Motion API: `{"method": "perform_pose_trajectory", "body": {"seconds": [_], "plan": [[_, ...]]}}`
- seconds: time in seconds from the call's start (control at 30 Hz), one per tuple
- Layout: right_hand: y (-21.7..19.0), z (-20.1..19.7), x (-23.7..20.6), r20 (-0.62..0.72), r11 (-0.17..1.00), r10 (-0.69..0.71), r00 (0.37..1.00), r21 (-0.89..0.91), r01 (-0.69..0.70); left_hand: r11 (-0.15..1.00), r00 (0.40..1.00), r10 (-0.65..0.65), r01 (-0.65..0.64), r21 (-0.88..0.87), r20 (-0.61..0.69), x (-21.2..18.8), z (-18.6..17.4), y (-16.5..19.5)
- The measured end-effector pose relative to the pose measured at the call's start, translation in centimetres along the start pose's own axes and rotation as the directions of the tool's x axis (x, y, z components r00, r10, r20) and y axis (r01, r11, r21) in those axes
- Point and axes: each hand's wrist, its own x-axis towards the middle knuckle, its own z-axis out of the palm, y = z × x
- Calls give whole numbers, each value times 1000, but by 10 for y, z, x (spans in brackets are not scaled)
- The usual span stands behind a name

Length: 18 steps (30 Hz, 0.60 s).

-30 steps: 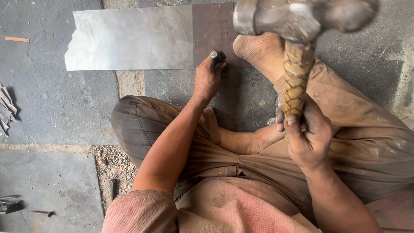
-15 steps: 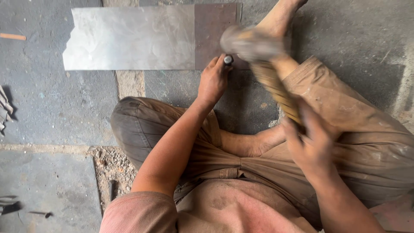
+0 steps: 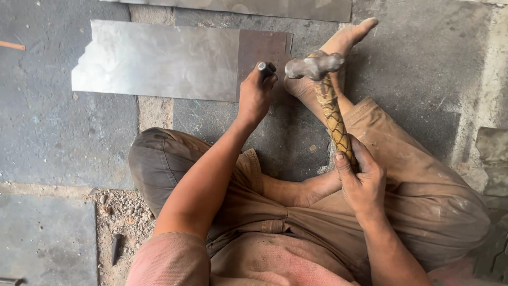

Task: The person sits on the floor and uses a hammer and a chisel to cut and shape rectangular metal sheets. They repeatedly position the chisel along the edges of the sheets and strike it with the hammer to create cuts and notches. The person occasionally adjusts the position of the sheets and inspects the cut edges.

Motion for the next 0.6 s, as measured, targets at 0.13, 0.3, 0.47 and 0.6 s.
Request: {"method": "perform_pose_trajectory", "body": {"seconds": [0.13,0.3,0.47,0.6], "plan": [[4,5,1,19,1000,9,1000,7,-10,1000,999,-8,7,23,43,4,0,-9],[8,7,2,38,999,33,999,11,-33,997,998,-53,51,63,27,4,3,-20],[-1,6,3,41,993,-26,999,113,21,996,999,-34,32,84,23,5,3,-21],[-14,-1,5,22,981,-122,992,152,117,995,999,-37,33,98,34,3,4,-20]]}}
